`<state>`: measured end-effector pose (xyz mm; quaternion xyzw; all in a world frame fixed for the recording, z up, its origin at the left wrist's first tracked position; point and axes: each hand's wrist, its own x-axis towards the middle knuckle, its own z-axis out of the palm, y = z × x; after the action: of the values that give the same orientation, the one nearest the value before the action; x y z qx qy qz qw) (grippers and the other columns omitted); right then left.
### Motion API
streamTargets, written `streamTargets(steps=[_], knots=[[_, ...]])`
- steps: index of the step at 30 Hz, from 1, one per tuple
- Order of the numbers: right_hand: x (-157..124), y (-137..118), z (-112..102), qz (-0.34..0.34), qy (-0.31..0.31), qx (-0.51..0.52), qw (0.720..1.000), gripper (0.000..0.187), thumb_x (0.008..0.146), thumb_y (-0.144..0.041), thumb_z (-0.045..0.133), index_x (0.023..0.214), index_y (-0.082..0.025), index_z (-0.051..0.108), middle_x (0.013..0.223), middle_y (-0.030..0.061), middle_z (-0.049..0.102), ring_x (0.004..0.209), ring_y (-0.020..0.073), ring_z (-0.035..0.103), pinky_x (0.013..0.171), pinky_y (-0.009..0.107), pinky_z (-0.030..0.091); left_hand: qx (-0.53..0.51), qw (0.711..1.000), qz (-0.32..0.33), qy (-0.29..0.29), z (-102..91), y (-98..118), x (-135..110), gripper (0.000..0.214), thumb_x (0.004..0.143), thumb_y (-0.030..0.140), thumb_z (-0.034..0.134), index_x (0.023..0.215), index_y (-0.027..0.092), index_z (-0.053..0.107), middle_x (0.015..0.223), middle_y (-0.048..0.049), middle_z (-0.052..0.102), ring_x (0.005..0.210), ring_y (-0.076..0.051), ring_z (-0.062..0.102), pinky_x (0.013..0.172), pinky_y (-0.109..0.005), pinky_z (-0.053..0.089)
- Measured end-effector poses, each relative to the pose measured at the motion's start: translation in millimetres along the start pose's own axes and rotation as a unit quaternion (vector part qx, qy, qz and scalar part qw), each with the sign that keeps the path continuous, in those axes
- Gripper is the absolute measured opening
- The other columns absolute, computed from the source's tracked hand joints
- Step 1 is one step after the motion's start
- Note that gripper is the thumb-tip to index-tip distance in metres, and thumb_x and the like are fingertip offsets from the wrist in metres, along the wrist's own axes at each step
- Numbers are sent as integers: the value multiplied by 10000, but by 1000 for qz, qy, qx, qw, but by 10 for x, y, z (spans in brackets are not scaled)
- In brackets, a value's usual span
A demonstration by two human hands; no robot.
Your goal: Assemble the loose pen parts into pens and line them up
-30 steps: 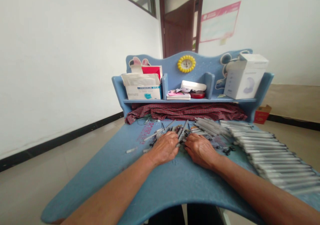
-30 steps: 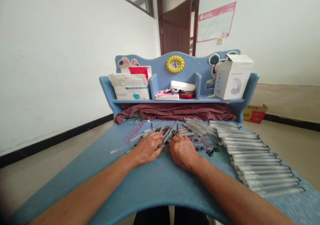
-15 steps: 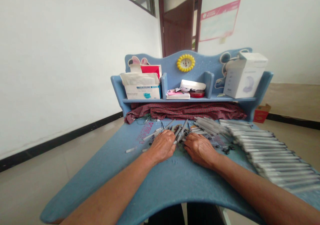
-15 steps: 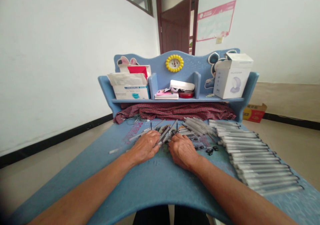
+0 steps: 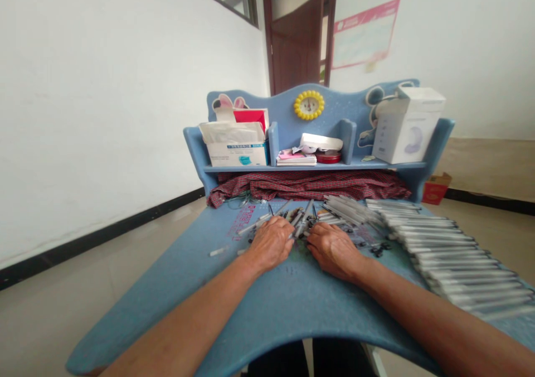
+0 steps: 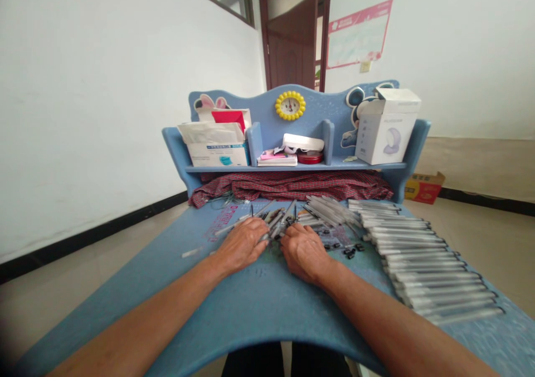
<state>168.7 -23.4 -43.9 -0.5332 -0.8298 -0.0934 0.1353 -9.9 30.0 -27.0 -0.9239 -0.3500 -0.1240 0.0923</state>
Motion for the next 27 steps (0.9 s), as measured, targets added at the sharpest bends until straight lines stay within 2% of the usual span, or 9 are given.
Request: streamTargets(steps=[3,7,14,20,27], knots=[[10,0,9,1,-4,-3,1000,240,888,-246,411,821,-181,632,912,62,634,906,198,532,799,303,382,-7,1000,16,14,27,22,29,188,811,231,529,960,157,616,1018,-93,600,1040,-226,507,943,-371,400],[14,-9,12,-4,-6,-1,1000,246,885,-238,405,827,-174,635,913,67,634,913,203,531,798,307,379,-8,1000,1,25,79,62,102,161,797,222,544,919,174,638,1059,-89,595,1078,-231,490,950,-374,400],[10,-13,-5,1,-1,7,1000,240,874,-237,416,840,-167,644,920,70,636,913,206,534,803,304,374,-51,999,2,15,140,38,208,101,777,181,554,813,177,648,949,-73,628,1004,-211,538,916,-352,427],[8,11,-18,1,-11,6,1000,270,887,-251,390,816,-169,637,923,75,639,917,203,535,801,305,372,-70,997,14,33,154,-30,194,8,742,174,612,734,174,612,957,-64,637,1008,-207,549,901,-344,442],[8,12,-18,6,-15,3,1000,265,884,-266,390,834,-168,631,954,84,640,919,209,543,781,308,377,-61,996,22,59,109,-12,133,52,792,166,557,753,155,589,962,-84,636,994,-208,554,890,-339,447]])
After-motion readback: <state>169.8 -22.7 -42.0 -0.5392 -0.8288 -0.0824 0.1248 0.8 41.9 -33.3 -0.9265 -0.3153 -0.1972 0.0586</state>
